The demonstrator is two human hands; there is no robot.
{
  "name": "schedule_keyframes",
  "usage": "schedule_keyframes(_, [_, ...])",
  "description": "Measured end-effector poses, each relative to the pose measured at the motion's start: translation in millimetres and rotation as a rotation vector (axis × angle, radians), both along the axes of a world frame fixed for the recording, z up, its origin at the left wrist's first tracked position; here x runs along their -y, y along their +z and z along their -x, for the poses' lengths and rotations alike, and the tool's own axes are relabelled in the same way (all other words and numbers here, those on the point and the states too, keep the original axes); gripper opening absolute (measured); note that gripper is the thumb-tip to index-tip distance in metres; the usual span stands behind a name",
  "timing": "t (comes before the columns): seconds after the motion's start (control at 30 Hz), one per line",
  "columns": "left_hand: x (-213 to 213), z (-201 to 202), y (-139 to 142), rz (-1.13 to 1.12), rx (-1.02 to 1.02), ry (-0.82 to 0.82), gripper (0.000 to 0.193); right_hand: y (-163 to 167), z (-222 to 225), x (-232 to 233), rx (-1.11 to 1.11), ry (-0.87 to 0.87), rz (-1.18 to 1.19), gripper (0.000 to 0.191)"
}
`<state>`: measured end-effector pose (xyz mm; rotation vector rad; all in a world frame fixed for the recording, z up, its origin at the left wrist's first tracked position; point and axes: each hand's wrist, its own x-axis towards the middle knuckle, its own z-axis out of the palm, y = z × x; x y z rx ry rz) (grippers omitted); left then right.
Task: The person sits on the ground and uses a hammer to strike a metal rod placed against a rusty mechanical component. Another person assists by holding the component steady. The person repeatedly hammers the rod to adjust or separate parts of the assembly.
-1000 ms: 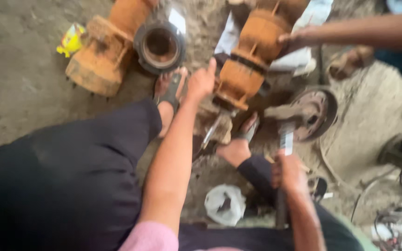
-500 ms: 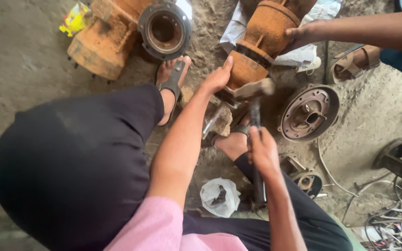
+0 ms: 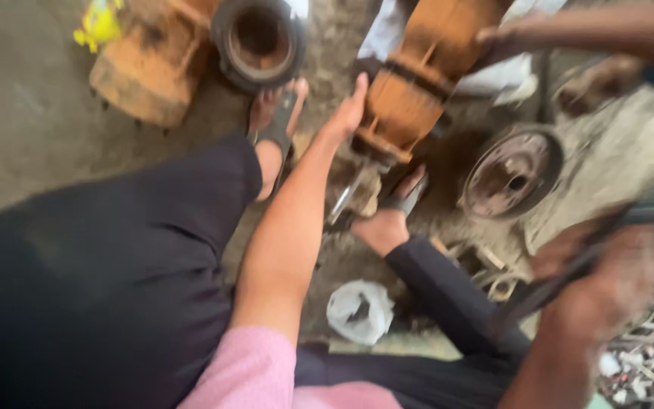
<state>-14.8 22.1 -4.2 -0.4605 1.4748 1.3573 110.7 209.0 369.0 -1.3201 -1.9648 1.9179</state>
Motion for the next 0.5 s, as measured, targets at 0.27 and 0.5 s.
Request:
schedule_keyframes(0.27, [20,-22,10,0.162,-0.245,-0.147,0.091,-129,-53,64,0.615,0.596,-0.422,0.034])
schedule_keyframes(0.5, [19,-15,10,0.121,-0.260,-0.125,0.082,-27,-38,-20,0.362,0.165,-0.231,0.037])
